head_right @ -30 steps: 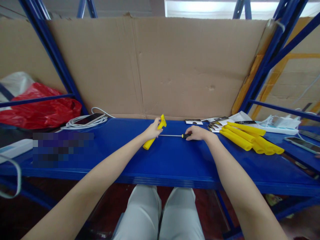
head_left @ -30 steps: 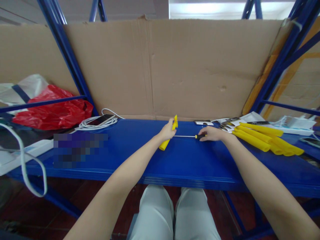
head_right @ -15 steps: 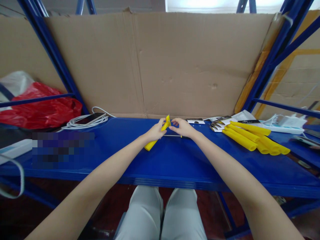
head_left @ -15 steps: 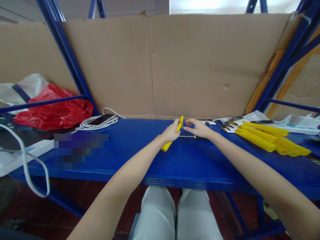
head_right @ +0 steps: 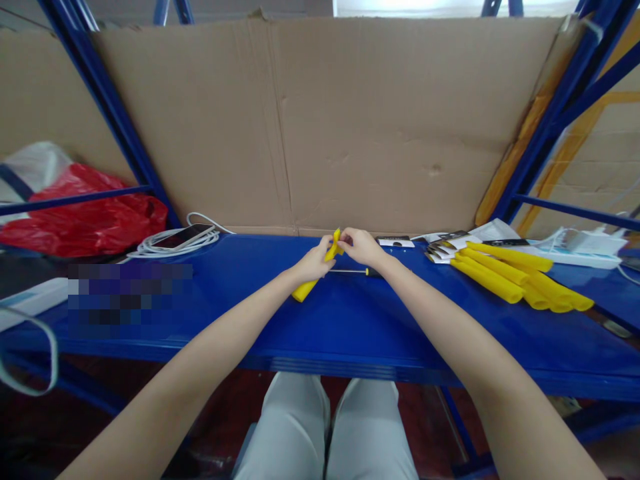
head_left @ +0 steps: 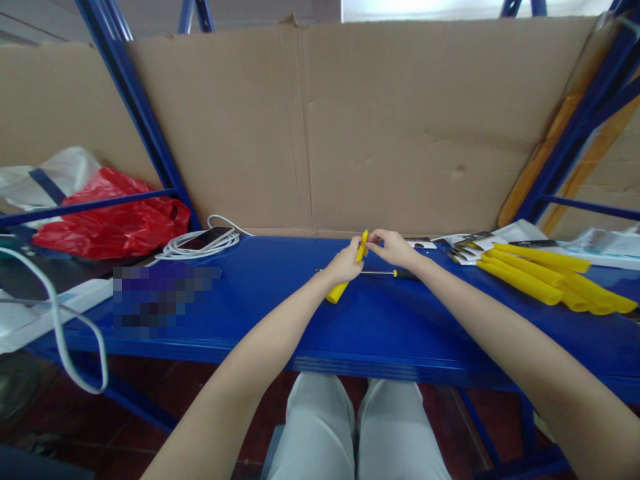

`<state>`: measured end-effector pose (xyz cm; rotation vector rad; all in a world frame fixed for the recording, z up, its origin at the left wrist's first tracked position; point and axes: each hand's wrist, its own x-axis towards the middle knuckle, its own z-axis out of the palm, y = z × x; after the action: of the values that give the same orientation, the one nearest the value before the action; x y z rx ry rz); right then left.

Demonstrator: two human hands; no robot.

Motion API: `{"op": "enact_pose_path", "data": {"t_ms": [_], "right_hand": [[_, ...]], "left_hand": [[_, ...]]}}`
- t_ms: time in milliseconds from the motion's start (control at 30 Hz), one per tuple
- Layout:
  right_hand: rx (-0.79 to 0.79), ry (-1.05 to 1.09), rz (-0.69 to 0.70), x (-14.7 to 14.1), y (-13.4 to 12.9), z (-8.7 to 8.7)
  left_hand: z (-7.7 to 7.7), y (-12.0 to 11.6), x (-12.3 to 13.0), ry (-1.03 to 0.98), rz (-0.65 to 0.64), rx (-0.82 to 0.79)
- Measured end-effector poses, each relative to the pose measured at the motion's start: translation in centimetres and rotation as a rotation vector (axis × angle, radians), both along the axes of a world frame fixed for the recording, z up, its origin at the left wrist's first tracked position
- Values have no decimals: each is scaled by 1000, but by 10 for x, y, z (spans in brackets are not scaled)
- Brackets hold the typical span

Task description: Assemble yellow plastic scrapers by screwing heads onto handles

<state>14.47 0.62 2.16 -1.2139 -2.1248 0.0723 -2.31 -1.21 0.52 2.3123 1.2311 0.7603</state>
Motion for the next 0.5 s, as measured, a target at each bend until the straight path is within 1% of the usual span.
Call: {"op": "enact_pose_path", "data": {"t_ms": [167, 333, 500], "right_hand": [[-5, -5, 19, 2, 3, 2], [-8, -51, -12, 4, 2, 4], [-35, -105, 1, 12, 0, 9]], "left_hand": [[-1, 1, 0, -5, -4, -10], [-1, 0, 0, 1, -17, -16], [-4, 1, 3, 23, -35, 39]]}}
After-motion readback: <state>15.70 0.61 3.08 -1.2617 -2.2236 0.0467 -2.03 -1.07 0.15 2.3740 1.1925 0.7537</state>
